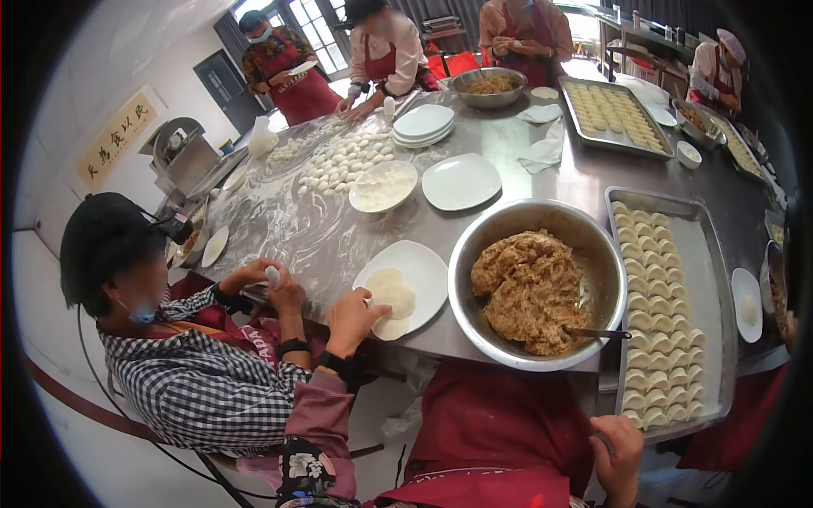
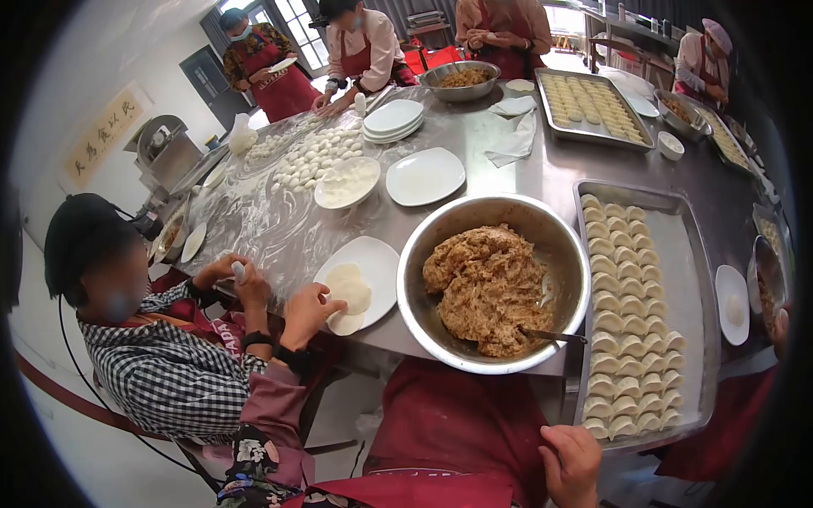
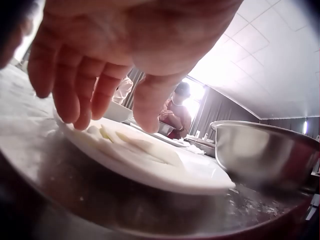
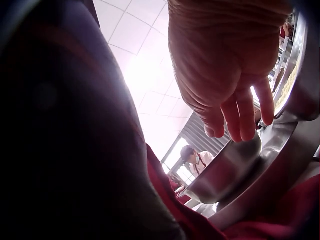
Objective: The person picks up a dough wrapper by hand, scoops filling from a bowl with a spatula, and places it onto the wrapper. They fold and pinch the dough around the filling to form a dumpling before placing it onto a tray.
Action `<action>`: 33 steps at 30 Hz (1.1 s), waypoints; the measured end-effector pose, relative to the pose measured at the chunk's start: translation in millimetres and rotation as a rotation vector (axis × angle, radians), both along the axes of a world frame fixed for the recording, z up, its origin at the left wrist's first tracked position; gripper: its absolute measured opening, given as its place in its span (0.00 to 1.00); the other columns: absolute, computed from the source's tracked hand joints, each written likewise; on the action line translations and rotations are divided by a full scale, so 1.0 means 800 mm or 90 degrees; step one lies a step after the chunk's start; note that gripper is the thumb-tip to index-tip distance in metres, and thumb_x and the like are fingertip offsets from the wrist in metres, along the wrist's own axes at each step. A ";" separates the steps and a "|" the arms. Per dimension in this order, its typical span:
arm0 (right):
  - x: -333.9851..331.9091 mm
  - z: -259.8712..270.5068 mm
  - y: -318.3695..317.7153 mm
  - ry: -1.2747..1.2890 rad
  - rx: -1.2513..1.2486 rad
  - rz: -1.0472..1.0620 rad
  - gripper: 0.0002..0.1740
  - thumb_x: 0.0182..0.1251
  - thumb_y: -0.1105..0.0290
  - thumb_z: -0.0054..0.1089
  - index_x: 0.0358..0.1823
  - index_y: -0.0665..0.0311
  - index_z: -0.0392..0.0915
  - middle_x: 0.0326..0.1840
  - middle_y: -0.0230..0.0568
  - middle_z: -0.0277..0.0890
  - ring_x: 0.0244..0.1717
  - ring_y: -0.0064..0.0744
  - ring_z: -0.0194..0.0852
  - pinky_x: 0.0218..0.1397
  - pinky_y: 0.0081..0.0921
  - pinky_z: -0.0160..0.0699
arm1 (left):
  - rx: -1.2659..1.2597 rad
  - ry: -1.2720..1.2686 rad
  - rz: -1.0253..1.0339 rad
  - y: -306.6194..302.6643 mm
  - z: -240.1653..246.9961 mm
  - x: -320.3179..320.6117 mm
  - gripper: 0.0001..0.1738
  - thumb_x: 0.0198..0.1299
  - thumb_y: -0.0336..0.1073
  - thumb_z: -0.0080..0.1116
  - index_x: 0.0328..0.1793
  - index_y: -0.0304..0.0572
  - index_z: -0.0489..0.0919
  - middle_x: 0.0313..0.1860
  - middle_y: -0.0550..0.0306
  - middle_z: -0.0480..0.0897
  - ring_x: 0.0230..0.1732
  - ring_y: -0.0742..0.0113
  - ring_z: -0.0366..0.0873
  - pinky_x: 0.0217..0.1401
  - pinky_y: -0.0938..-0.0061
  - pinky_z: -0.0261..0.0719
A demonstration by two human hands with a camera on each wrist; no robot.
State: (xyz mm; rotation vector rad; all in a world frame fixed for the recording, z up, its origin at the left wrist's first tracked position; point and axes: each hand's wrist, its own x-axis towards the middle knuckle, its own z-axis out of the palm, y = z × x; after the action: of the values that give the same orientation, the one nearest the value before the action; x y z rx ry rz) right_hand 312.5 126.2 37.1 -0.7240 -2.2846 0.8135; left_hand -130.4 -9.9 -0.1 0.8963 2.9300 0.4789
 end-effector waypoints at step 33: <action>0.016 -0.002 0.009 0.015 -0.002 0.008 0.17 0.41 0.82 0.63 0.38 0.65 0.78 0.34 0.45 0.77 0.34 0.46 0.74 0.36 0.34 0.72 | 0.383 -0.059 -0.057 0.026 0.016 -0.013 0.10 0.49 0.23 0.57 0.40 0.38 0.78 0.28 0.57 0.80 0.29 0.70 0.77 0.34 0.74 0.75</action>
State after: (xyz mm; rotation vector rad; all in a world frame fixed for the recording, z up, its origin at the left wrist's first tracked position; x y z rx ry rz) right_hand 325.2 133.4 35.8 -0.6974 -2.2696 0.8268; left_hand -140.8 11.0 12.4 1.0042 2.6701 1.3938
